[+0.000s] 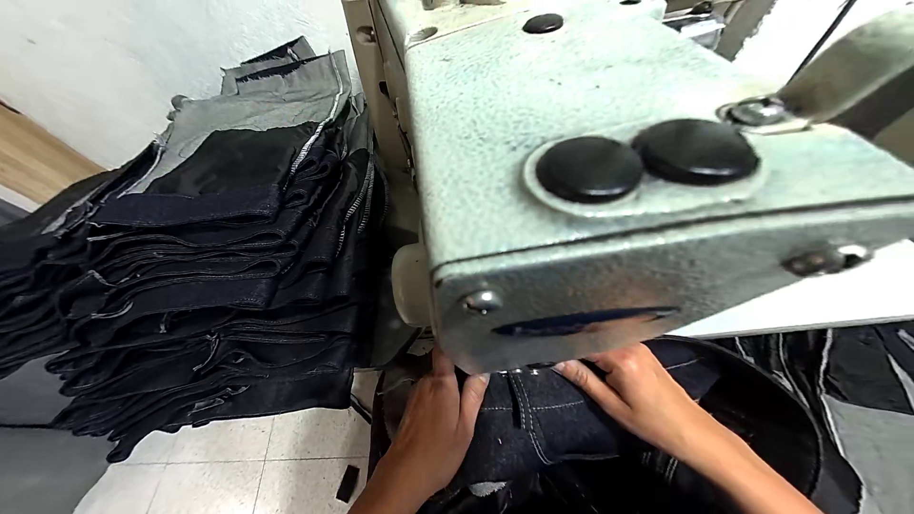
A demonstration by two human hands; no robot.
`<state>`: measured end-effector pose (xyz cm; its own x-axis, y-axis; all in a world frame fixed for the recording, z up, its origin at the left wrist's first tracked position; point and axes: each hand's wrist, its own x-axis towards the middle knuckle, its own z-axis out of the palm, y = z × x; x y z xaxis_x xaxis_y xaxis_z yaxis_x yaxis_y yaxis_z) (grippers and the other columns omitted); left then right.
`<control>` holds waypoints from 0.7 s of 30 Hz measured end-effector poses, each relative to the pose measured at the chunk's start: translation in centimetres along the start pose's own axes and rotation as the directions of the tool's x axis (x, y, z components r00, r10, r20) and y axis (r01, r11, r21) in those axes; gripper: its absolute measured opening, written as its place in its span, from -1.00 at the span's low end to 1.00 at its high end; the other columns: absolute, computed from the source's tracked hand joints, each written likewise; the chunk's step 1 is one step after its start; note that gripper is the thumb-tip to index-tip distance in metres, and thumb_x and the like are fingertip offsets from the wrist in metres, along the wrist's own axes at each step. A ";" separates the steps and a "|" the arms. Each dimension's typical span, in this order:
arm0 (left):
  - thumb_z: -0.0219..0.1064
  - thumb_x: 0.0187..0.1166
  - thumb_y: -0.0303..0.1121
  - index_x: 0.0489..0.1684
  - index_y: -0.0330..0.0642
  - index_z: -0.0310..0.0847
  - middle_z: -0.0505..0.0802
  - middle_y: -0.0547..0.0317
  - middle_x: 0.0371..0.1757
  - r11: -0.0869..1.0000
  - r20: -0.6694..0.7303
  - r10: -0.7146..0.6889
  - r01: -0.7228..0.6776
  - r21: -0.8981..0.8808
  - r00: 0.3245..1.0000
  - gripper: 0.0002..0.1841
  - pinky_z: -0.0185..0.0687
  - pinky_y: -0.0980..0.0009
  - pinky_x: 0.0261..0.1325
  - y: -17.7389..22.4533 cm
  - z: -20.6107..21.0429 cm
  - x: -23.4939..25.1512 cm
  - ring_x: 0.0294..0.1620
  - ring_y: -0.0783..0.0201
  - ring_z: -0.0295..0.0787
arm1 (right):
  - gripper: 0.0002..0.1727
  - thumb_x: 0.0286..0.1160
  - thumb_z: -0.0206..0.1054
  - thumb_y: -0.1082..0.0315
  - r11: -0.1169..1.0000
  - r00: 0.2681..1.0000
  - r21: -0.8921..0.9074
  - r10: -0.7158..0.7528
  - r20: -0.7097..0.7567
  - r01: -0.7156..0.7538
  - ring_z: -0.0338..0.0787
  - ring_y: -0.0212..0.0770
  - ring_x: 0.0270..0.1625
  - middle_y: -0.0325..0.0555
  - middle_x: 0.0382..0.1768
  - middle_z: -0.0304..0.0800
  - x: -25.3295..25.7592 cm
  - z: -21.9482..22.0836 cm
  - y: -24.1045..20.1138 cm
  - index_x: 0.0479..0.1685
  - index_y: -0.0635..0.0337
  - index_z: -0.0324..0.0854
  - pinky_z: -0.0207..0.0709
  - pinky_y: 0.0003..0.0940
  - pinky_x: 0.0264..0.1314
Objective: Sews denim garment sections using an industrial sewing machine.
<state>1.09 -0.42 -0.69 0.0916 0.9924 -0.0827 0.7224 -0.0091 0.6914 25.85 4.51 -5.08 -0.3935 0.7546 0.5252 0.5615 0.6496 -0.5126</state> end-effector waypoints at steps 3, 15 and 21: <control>0.06 0.75 -0.01 0.28 -0.47 0.55 0.87 0.03 -0.28 0.997 -0.113 0.048 -0.055 -0.060 0.992 -0.42 0.75 0.18 0.03 -0.5 1.1 0.0 -0.14 0.22 0.86 | -0.46 0.77 0.05 -0.16 0.999 1.000 0.043 0.018 0.009 -0.018 0.73 -0.44 -0.25 -0.35 -0.47 0.74 -0.3 0.1 0.2 -0.40 -0.01 0.73 0.51 -0.33 0.04; 0.28 0.48 -0.55 -0.03 -0.63 0.72 0.87 -0.30 -0.06 0.964 -0.226 0.105 -0.155 -0.215 0.968 -0.74 0.59 0.18 0.35 -1.2 0.8 2.5 0.12 0.07 0.81 | -0.64 0.53 0.26 0.11 0.997 0.996 0.076 0.006 -0.087 0.001 0.68 -0.43 -0.37 -0.26 -0.56 0.67 3.4 -0.6 -0.2 -0.52 0.15 0.72 0.51 -0.40 -0.11; 0.25 0.46 -0.52 -0.17 -0.57 0.78 0.90 -0.29 -0.16 0.972 -0.182 0.224 -0.233 -0.029 0.957 -0.75 0.67 0.03 0.24 -1.2 -0.1 3.7 0.00 -0.08 0.88 | -0.84 0.49 0.42 0.45 0.960 0.935 0.081 0.240 0.260 -0.269 0.75 0.09 -0.05 0.17 -0.21 0.87 7.3 -3.2 -2.1 -0.26 0.42 0.82 0.43 0.07 0.19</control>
<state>0.49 3.29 -1.78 0.1246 0.9705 0.2063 0.6612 -0.2363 0.7120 24.11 8.31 1.99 -0.4223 0.8859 0.1919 0.5855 0.4282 -0.6884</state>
